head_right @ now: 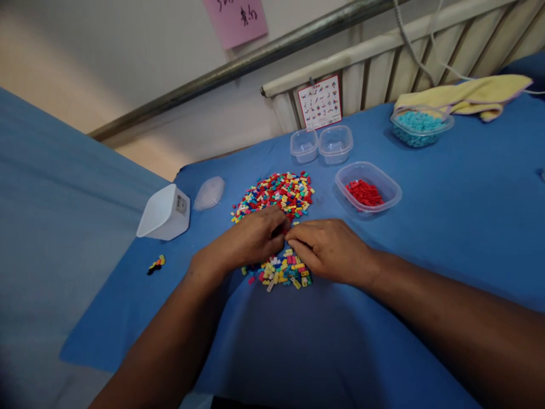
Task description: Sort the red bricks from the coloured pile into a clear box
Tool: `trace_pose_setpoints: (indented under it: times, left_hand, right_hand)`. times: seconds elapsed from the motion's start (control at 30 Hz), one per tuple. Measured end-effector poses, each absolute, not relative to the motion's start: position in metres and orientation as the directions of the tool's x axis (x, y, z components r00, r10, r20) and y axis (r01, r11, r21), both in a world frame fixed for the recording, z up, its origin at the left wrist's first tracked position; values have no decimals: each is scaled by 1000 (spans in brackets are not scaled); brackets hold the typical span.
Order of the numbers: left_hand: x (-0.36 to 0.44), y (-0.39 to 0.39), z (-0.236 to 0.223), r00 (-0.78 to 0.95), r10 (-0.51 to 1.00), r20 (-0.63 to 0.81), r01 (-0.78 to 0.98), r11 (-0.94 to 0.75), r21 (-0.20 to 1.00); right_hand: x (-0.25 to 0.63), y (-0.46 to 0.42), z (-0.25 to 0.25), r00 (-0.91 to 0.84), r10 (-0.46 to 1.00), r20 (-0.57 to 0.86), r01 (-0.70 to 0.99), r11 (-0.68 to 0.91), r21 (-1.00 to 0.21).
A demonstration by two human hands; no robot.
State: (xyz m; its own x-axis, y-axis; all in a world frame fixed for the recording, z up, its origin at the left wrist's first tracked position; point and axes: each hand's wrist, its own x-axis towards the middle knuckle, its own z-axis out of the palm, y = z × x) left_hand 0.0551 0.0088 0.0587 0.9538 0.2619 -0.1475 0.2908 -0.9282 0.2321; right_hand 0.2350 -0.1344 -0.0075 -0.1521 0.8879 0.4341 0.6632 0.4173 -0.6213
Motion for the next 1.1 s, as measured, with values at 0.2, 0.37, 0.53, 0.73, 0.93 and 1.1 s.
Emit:
trace_pose_setpoints:
  times: [0.2, 0.37, 0.53, 0.73, 0.93, 1.1]
  left_hand:
    - [56, 14, 58, 942, 291, -169, 325, -914, 242]
    - [58, 15, 61, 927, 350, -139, 375, -887, 269]
    - [66, 17, 70, 895, 429, -122, 428, -749, 506]
    - [127, 10, 90, 931, 358, 68, 245, -755, 608]
    - [201, -3, 93, 977, 180, 113, 95, -846, 525]
    - [219, -10, 93, 1000, 26, -8, 27, -889, 458]
  right_hand:
    - [235, -133, -9, -146, 888, 435, 657, 416, -629]
    - [235, -131, -10, -155, 893, 423, 668, 410, -621]
    - [235, -127, -9, -174, 894, 412, 706, 405, -581]
    - [235, -124, -6, -163, 898, 408, 735, 386, -557]
    - [236, -123, -6, -166, 907, 386, 726, 378, -575]
    - [236, -121, -6, -152, 924, 350, 716, 347, -606]
